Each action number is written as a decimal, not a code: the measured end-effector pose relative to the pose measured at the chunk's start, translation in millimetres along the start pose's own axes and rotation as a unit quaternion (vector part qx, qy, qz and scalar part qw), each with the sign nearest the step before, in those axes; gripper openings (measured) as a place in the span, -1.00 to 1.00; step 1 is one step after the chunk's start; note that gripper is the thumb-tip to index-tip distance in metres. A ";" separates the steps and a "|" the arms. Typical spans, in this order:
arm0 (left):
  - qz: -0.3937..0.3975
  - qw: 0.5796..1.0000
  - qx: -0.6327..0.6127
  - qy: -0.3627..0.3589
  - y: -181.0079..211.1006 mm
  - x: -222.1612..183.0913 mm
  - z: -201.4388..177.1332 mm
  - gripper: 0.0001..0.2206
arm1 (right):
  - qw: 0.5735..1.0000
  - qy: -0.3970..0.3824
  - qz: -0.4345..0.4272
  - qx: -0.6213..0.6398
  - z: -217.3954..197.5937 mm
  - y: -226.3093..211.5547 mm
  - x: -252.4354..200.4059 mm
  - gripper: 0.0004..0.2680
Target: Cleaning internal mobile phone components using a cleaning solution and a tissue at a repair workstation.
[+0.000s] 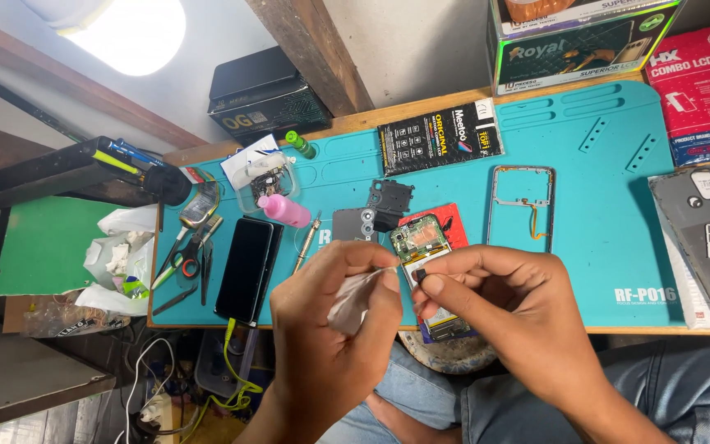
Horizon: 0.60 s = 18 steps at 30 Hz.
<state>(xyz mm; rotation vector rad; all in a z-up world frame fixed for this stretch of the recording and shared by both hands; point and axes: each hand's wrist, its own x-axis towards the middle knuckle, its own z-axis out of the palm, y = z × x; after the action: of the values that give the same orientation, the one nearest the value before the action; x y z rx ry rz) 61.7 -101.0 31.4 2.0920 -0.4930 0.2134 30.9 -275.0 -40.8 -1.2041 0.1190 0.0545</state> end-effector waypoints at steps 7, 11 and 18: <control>-0.037 0.995 -0.090 -0.023 3.7 -2.9 -0.9 -0.89 | 1.000 0.009 0.024 -0.002 1.2 -0.9 -1.4 -0.89; -0.025 0.998 -0.053 -0.024 5.7 -0.9 -1.8 -0.91 | 1.000 -0.014 0.017 0.019 -1.0 2.9 -2.1 -0.89; -0.033 0.998 -0.052 -0.016 4.7 -2.2 -0.5 -0.90 | 1.000 -0.003 0.009 -0.001 5.5 -3.2 -3.3 -0.91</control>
<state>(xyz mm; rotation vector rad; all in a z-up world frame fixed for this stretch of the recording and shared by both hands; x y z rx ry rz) 57.7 -102.2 34.6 2.0083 -0.4434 0.1139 28.3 -270.9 -35.5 -1.2042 0.1238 0.0733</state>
